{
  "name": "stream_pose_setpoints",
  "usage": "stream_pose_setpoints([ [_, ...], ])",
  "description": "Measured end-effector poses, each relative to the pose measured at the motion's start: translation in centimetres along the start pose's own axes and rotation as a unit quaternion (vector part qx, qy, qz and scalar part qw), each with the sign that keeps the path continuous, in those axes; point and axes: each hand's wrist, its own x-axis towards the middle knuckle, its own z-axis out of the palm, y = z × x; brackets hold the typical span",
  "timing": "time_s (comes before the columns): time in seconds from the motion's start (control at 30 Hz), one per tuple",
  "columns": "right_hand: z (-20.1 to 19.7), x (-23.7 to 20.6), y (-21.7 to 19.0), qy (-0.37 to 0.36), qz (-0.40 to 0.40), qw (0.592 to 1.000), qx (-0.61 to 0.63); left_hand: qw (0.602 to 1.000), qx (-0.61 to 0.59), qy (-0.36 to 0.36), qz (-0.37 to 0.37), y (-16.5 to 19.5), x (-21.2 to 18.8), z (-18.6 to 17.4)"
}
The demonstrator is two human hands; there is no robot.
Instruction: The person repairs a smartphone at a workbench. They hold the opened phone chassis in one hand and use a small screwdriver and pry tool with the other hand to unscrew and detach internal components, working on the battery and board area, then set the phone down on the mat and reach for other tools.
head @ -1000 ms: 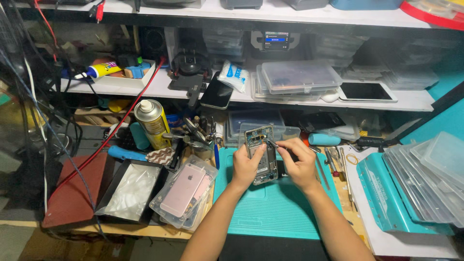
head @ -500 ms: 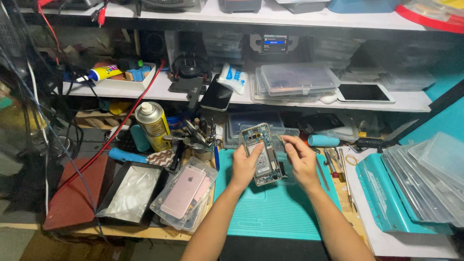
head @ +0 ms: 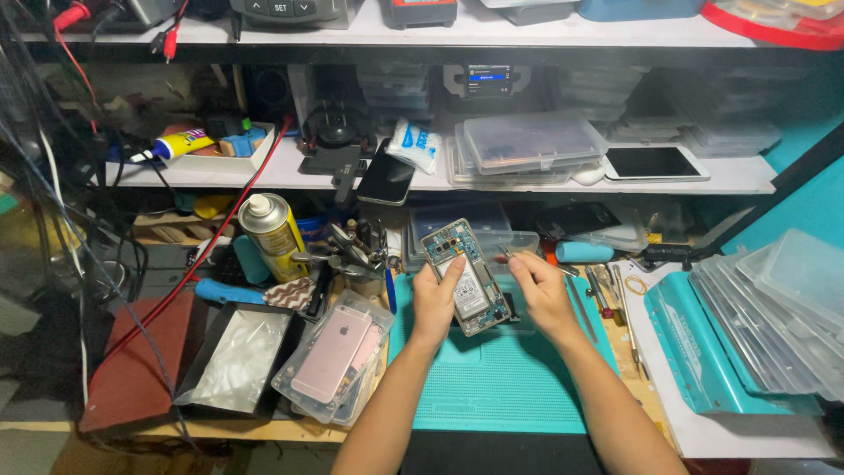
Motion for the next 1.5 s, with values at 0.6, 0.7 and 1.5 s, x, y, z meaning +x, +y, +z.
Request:
stream_pose_setpoints([
  [0.6,-2.6,1.2,0.6,-0.008,0.050,0.998,0.040,0.988,0.123,-0.092,0.000,-2.8,-0.7,-0.1],
  [0.7,-6.7,1.6,-0.2,0.019,0.078,0.996,0.048,0.986,0.147,-0.078,0.009,-3.8,-1.6,0.2],
  [1.5,-9.6,0.2,1.0,-0.164,0.328,0.764,-0.531,0.973,-0.090,-0.208,-0.041,0.0,-1.0,-0.6],
])
